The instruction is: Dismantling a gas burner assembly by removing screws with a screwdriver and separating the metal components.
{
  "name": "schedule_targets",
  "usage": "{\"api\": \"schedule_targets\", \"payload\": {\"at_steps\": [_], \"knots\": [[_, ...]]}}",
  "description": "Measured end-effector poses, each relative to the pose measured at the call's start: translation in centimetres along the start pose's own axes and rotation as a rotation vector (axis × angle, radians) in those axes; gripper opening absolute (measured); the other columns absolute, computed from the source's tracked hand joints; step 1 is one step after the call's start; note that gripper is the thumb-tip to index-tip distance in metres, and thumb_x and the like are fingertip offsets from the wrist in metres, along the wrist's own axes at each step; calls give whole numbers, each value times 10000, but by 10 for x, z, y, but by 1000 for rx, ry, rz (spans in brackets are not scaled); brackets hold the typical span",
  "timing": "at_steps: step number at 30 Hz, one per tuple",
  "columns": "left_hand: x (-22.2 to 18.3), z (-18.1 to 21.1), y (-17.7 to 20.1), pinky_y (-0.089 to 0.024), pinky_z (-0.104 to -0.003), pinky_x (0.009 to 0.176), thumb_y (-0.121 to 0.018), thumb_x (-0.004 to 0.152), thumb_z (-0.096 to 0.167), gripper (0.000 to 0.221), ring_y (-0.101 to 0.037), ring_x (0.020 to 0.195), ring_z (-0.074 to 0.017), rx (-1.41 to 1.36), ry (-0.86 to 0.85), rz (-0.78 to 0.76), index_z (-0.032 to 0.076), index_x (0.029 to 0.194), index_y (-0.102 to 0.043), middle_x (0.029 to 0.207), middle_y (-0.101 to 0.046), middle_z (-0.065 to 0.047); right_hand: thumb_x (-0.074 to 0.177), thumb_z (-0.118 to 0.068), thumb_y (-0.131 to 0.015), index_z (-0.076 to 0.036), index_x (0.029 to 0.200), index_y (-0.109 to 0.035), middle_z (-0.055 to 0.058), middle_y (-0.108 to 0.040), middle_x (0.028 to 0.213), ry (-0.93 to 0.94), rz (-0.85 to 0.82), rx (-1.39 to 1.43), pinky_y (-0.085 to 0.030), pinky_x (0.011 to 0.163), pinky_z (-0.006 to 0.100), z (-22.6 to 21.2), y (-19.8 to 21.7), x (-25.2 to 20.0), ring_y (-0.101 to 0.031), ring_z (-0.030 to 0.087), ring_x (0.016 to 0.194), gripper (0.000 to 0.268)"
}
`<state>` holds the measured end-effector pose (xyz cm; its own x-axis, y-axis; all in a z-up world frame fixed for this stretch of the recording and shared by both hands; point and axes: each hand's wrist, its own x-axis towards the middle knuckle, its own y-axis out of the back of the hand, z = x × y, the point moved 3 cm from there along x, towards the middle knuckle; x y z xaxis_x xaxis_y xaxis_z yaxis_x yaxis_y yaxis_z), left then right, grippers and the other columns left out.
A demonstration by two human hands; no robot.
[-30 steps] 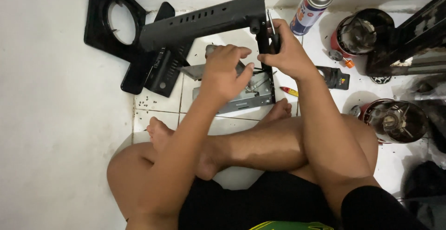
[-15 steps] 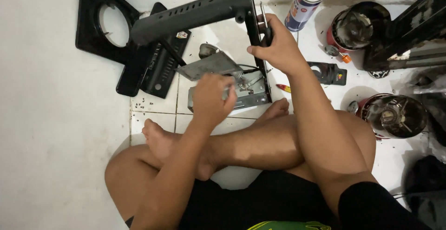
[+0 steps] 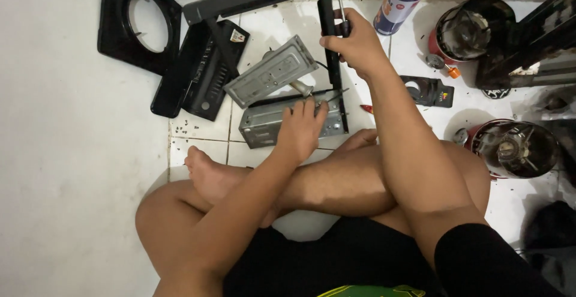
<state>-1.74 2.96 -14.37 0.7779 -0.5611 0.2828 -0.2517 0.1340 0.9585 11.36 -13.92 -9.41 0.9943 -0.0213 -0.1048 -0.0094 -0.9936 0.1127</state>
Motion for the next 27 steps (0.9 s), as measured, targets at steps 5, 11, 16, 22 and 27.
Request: {"api": "schedule_targets", "payload": {"at_steps": [5, 11, 16, 22, 27], "knots": [[-4, -3, 3, -438, -458, 743, -852, 510, 213, 905, -518, 955, -323, -61, 42, -183, 116, 1354, -539, 1165, -548, -156, 831, -225, -741, -82, 1289, -631, 41, -662, 912, -25, -27, -67, -454, 536, 232, 11, -11, 1, -590, 123, 717, 492], [-5, -5, -1, -410, -484, 777, -865, 467, 243, 951, -513, 962, -334, -153, 58, -238, 105, 1347, -533, 1128, -535, -159, 923, -269, -686, -67, 1271, -656, 25, -663, 889, 16, -44, -163, -488, 650, 245, 40, -19, 8, -593, 120, 736, 403], [-2, -6, 3, -381, -456, 767, -848, 483, 217, 934, -505, 909, -332, -197, 50, -249, 100, 1357, -540, 1092, -553, -152, 969, -315, -648, -61, 1215, -670, 23, -664, 892, 9, -23, -260, -489, 737, 266, 56, -20, 11, -600, 128, 788, 354], [-2, -9, 3, -378, -440, 822, -794, 530, 196, 957, -537, 939, -343, -290, 26, -166, 101, 1437, -503, 1142, -622, -165, 993, -356, -610, -40, 1199, -657, 63, -660, 949, -71, 40, -269, -501, 754, 284, 75, -12, 14, -590, 151, 826, 379], [9, -19, 8, -344, -488, 1034, -804, 733, 271, 982, -509, 1272, -375, -434, 10, -527, 124, 1579, -325, 1333, -582, -208, 1096, -515, -538, -65, 1349, -618, 122, -659, 1061, -182, 49, -350, -556, 814, 411, 107, 6, 25, -629, 246, 1017, 522]]}}
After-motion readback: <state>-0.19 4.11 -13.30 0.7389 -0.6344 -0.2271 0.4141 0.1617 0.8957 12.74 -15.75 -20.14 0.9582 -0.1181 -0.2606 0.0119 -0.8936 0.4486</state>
